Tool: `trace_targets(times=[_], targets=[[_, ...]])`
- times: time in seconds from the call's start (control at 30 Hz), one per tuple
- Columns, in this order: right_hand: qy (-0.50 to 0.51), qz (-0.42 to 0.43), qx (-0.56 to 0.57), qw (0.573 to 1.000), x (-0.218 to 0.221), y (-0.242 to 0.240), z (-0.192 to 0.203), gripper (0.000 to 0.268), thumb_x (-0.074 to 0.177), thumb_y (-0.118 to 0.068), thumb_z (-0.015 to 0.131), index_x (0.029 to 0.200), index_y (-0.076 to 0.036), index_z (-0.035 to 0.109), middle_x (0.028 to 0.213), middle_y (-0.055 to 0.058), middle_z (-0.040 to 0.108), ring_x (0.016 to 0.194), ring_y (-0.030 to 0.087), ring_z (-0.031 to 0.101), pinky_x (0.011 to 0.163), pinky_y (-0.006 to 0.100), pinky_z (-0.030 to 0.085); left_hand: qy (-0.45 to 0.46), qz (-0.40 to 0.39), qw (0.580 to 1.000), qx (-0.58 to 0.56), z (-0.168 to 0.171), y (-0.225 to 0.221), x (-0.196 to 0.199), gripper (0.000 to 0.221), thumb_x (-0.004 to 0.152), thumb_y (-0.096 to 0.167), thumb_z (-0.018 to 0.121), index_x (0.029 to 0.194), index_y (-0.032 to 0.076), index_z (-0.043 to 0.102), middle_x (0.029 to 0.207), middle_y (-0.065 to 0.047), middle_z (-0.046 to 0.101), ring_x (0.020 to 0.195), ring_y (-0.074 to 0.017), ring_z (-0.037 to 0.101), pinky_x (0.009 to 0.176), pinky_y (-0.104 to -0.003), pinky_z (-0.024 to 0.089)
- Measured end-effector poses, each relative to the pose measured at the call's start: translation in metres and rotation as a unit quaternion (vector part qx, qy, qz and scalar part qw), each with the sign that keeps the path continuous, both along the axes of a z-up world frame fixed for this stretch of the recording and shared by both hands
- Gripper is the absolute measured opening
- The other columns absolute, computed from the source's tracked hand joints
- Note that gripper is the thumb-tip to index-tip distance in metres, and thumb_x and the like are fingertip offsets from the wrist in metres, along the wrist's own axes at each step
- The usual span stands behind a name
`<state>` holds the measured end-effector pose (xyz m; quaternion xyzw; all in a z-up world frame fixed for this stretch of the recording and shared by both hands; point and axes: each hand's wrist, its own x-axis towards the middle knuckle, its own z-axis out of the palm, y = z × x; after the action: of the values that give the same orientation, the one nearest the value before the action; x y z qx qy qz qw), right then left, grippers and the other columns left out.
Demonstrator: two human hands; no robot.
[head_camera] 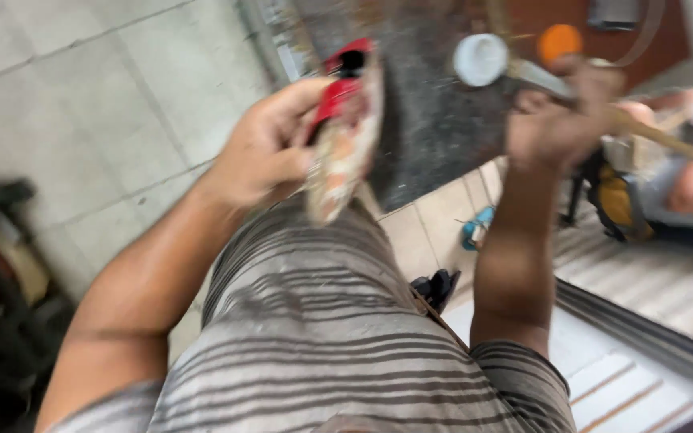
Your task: Applying adhesive to a shoe sole using a brush at a repair workbench.
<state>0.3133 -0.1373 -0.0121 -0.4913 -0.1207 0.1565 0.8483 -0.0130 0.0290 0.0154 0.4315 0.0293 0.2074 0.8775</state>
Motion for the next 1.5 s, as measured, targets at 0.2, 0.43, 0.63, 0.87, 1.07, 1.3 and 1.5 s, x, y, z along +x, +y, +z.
trace_targets(times=[0.2, 0.43, 0.63, 0.87, 1.07, 1.3, 1.5], targets=[[-0.252, 0.326, 0.090, 0.907, -0.086, 0.009, 0.093, 0.043, 0.109, -0.057, 0.037, 0.106, -0.018, 0.057, 0.099, 0.012, 0.062, 0.069, 0.020, 0.066, 0.062, 0.031, 0.062, -0.100, -0.064, 0.991, -0.067, -0.003, 0.006, 0.028, 0.074, 0.091, 0.021, 0.087, 0.149, -0.003, 0.046, 0.130, -0.017, 0.070, 0.106, -0.0223, 0.075, 0.094, -0.035, 0.065], [-0.321, 0.319, -0.025, 0.891, -0.147, 0.029, 0.120, 0.025, 0.096, -0.006, 0.070, 0.105, -0.006, 0.047, 0.101, 0.029, 0.062, 0.066, 0.028, 0.070, 0.061, 0.029, 0.063, -0.098, -0.048, 0.992, -0.068, 0.000, 0.005, 0.027, 0.077, 0.090, 0.021, 0.087, 0.151, -0.001, 0.045, 0.127, -0.011, 0.070, 0.102, -0.0149, 0.072, 0.091, -0.029, 0.062], [-0.417, 0.327, 0.042, 0.847, -0.151, 0.040, 0.119, 0.020, 0.102, 0.002, 0.062, 0.105, -0.006, 0.044, 0.096, 0.019, 0.063, 0.067, 0.022, 0.071, 0.055, 0.025, 0.064, -0.083, -0.011, 0.996, -0.040, 0.001, 0.008, 0.014, 0.073, 0.089, 0.017, 0.087, 0.148, -0.001, 0.048, 0.127, -0.011, 0.070, 0.102, -0.0162, 0.072, 0.089, -0.031, 0.066], [-0.322, 0.281, -0.019, 0.904, -0.160, 0.051, 0.127, 0.025, 0.102, 0.001, 0.065, 0.109, -0.005, 0.042, 0.096, 0.029, 0.059, 0.062, 0.026, 0.061, 0.057, 0.029, 0.054, -0.067, 0.017, 0.994, 0.084, 0.019, 0.013, -0.006, 0.065, 0.095, 0.021, 0.082, 0.147, 0.002, 0.047, 0.133, -0.006, 0.064, 0.120, -0.0140, 0.065, 0.110, -0.030, 0.057], [-0.334, 0.371, 0.019, 0.866, -0.156, 0.052, 0.121, 0.024, 0.102, -0.002, 0.065, 0.110, -0.007, 0.043, 0.099, 0.024, 0.061, 0.064, 0.023, 0.064, 0.061, 0.028, 0.058, -0.013, 0.066, 0.991, 0.116, 0.025, 0.012, -0.015, 0.053, 0.095, 0.013, 0.079, 0.139, 0.003, 0.050, 0.115, -0.006, 0.069, 0.104, -0.0160, 0.071, 0.096, -0.030, 0.063], [-0.400, 0.379, 0.021, 0.834, -0.162, 0.050, 0.126, 0.022, 0.098, -0.006, 0.066, 0.107, -0.011, 0.046, 0.096, 0.020, 0.061, 0.060, 0.021, 0.062, 0.058, 0.028, 0.059, 0.039, 0.101, 0.994, -0.012, 0.018, 0.008, -0.009, 0.055, 0.088, 0.014, 0.084, 0.133, 0.003, 0.055, 0.112, -0.007, 0.071, 0.095, -0.0175, 0.073, 0.080, -0.035, 0.069], [-0.434, 0.381, 0.063, 0.814, -0.157, 0.052, 0.121, 0.022, 0.095, -0.002, 0.068, 0.105, -0.010, 0.051, 0.094, 0.020, 0.064, 0.069, 0.022, 0.066, 0.060, 0.028, 0.063, 0.090, 0.111, 0.977, -0.161, 0.023, 0.004, -0.005, 0.046, 0.082, 0.008, 0.084, 0.123, 0.004, 0.063, 0.091, -0.009, 0.071, 0.074, -0.0202, 0.070, 0.067, -0.034, 0.065]])
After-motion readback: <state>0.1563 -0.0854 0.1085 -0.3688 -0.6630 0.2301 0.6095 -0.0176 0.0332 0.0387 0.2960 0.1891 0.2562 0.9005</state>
